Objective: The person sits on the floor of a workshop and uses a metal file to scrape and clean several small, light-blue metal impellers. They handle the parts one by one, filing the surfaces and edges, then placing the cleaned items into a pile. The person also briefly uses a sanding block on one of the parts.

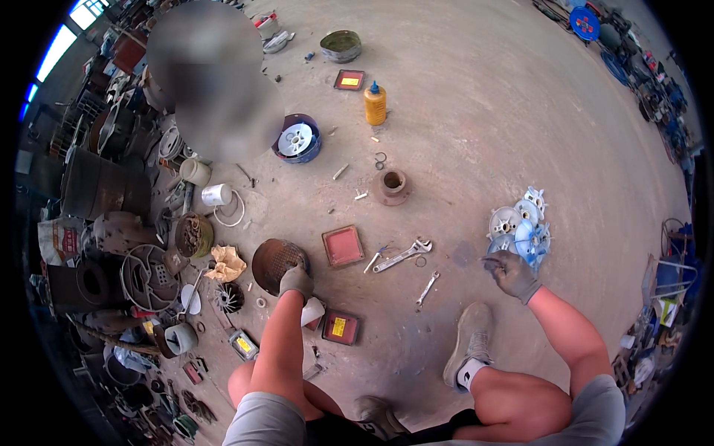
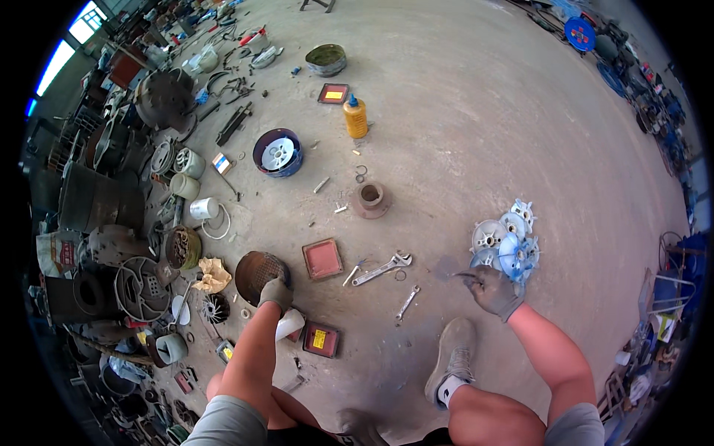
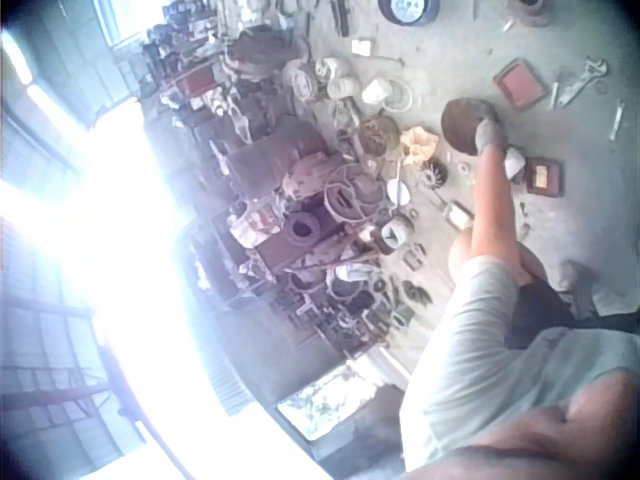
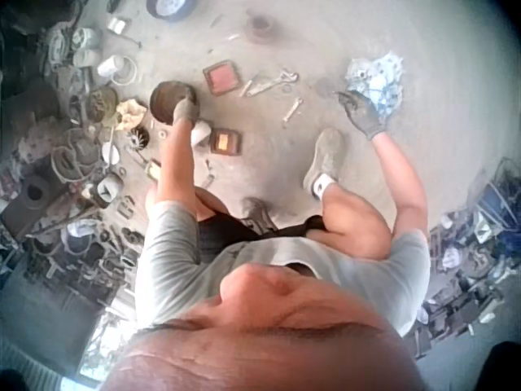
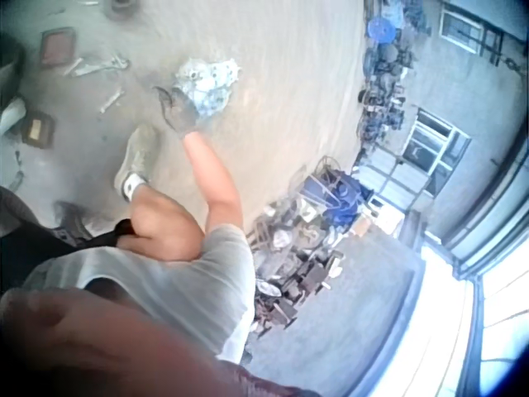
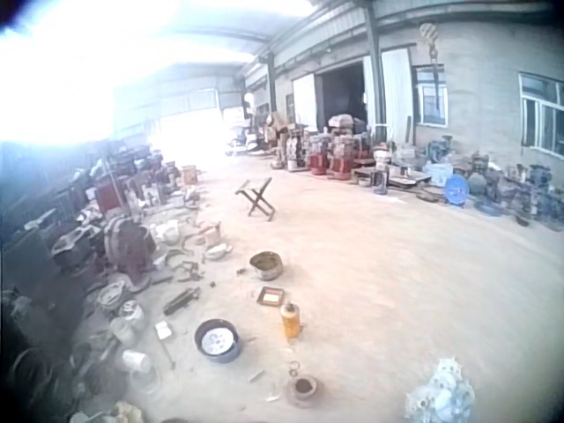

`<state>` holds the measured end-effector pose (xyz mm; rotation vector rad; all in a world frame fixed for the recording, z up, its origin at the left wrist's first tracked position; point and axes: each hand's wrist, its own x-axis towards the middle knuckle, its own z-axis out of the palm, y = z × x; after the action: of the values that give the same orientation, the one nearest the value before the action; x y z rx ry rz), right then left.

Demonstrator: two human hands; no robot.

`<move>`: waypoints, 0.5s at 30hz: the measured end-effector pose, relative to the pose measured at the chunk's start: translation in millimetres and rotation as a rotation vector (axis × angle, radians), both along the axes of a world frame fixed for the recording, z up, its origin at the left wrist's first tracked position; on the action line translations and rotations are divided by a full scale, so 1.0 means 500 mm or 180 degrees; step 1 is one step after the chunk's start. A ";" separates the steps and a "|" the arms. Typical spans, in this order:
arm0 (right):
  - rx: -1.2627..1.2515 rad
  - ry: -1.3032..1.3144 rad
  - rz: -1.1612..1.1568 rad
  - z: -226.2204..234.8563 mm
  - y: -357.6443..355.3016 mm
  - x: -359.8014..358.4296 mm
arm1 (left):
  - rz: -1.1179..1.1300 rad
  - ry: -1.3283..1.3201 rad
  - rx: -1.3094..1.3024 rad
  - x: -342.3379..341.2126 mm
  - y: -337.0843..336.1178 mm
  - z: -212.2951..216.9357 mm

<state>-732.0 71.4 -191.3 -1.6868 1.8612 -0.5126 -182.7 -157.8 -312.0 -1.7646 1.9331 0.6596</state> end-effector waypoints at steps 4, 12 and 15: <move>-0.0156 -0.0022 0.0994 -0.020 -0.147 0.104 | 0.0134 0.0159 0.0020 0.011 0.005 0.009; -0.1170 0.0194 0.1698 -0.151 -0.581 0.356 | 0.0257 0.0401 0.0175 0.003 -0.001 0.002; -0.0477 0.0357 0.1456 -0.153 -0.724 0.474 | 0.0315 0.0459 0.0074 0.010 0.009 -0.005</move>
<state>-495.2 -290.5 -267.6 -2.1984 1.4644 -0.3787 -177.6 -153.4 -314.5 -1.8536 1.9315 0.8621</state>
